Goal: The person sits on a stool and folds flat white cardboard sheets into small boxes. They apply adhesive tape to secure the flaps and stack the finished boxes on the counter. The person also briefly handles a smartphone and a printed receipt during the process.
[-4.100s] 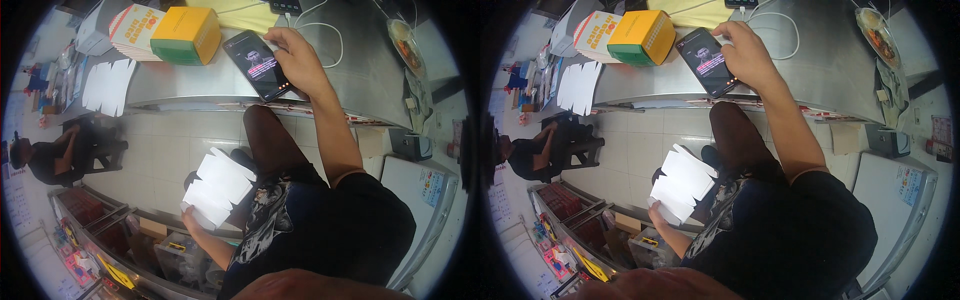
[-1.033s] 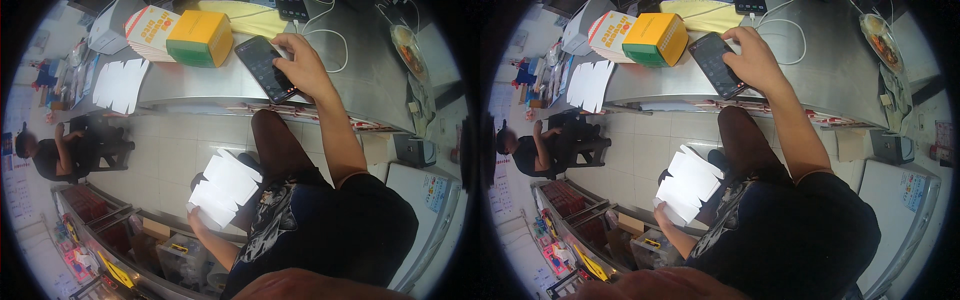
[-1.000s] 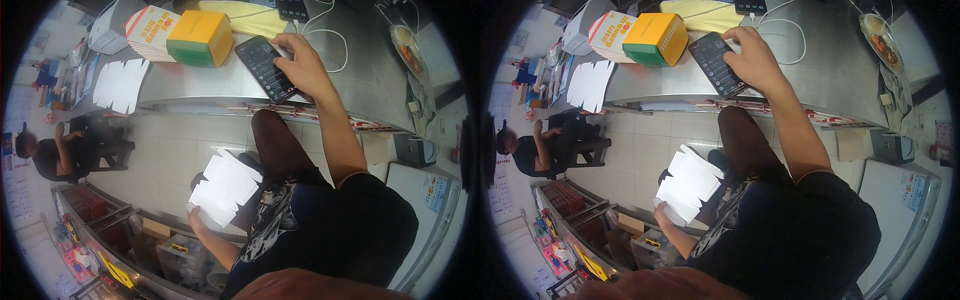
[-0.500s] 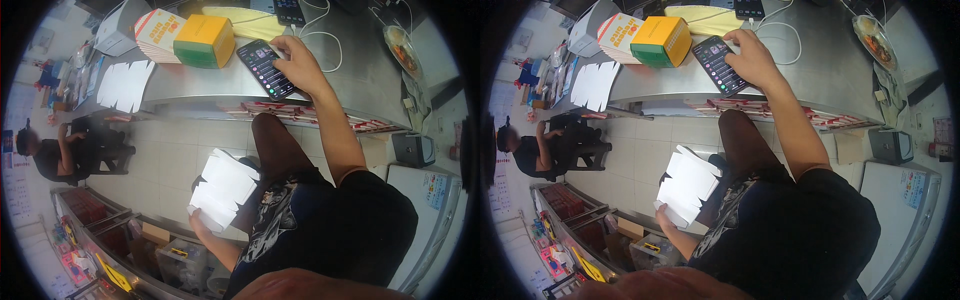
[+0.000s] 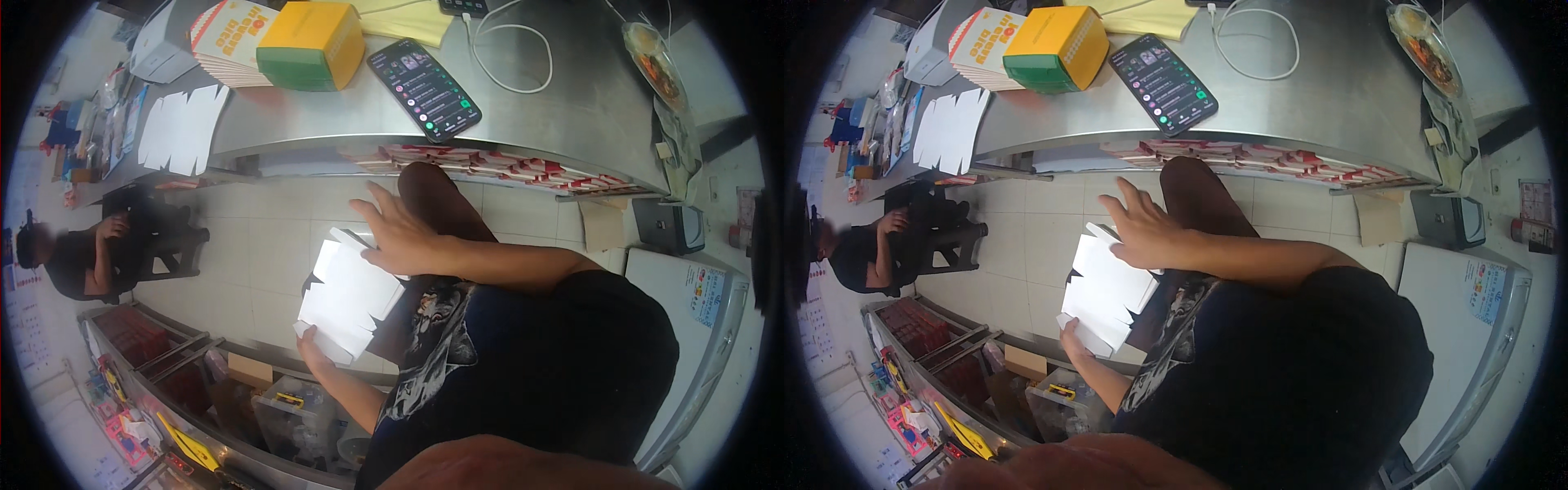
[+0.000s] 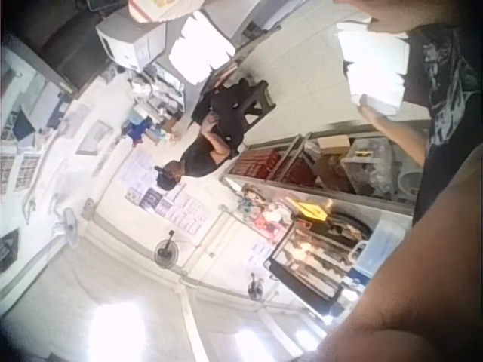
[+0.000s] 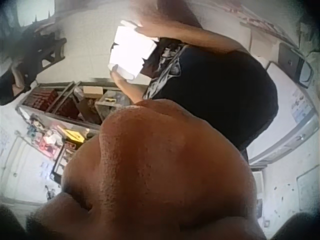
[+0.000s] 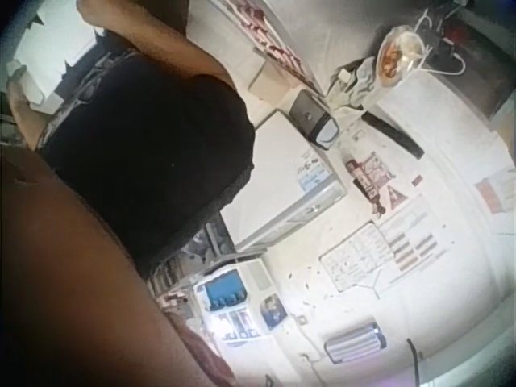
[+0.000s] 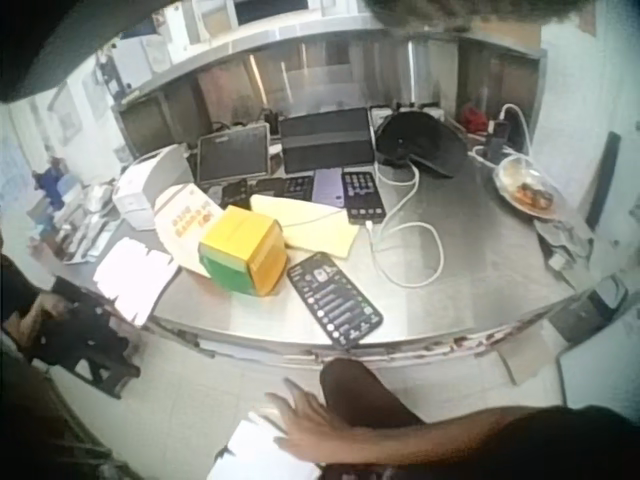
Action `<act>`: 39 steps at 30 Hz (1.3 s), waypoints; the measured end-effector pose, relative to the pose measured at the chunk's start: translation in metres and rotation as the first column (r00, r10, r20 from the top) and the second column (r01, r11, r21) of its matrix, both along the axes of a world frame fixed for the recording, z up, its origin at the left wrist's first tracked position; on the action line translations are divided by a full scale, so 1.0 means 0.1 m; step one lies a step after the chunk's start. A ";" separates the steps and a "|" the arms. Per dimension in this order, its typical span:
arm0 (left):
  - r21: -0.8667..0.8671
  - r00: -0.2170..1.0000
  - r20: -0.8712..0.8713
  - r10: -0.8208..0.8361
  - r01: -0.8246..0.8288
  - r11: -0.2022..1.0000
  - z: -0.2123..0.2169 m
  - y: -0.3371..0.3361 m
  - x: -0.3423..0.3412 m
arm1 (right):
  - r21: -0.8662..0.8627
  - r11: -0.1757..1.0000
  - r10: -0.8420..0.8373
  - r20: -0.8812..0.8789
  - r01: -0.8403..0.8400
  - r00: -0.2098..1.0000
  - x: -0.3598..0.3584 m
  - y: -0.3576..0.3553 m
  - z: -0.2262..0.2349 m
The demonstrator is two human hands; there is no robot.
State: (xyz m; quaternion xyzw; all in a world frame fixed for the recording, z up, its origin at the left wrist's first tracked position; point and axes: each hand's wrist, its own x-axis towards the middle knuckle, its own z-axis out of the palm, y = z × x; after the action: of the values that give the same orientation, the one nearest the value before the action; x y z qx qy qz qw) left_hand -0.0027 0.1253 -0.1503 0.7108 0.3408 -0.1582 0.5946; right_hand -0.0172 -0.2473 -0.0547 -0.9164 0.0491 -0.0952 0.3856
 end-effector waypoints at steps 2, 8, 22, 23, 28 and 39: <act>0.091 0.999 0.047 0.025 -0.030 0.995 0.05 -0.06 -0.07 | -0.037 0.999 -0.018 -0.269 0.009 0.963 -0.01 0.26 -0.51; 0.146 0.987 0.158 -0.013 -0.010 0.989 0.10 -0.21 -0.14 | 0.645 0.759 0.529 -0.534 -0.086 0.660 0.24 0.22 -0.79; -0.145 0.949 0.238 0.207 -0.176 0.974 0.12 -0.20 -0.45 | 0.068 0.949 0.284 -0.602 -0.307 0.746 0.30 0.62 -1.30; -0.107 0.960 0.208 0.185 -0.166 0.980 0.26 -0.30 -0.41 | 0.074 0.957 0.271 -0.581 -0.282 0.767 0.29 0.60 -1.39; 0.023 0.941 0.328 0.079 -0.092 0.996 0.42 -0.34 -0.47 | 0.287 0.911 0.412 -0.593 -0.297 0.692 0.44 0.16 -1.52; 0.202 0.866 0.441 -0.235 0.160 0.966 0.57 -0.71 -0.30 | -0.048 0.580 0.814 0.009 -0.813 0.580 0.85 0.82 -0.29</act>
State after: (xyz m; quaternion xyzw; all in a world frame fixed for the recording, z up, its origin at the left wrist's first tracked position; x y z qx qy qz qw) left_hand -0.0329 0.0542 -0.0936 0.8043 0.1265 -0.0171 0.5804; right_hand 0.0680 -0.1658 -0.0842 -0.8429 -0.3836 0.0774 0.3693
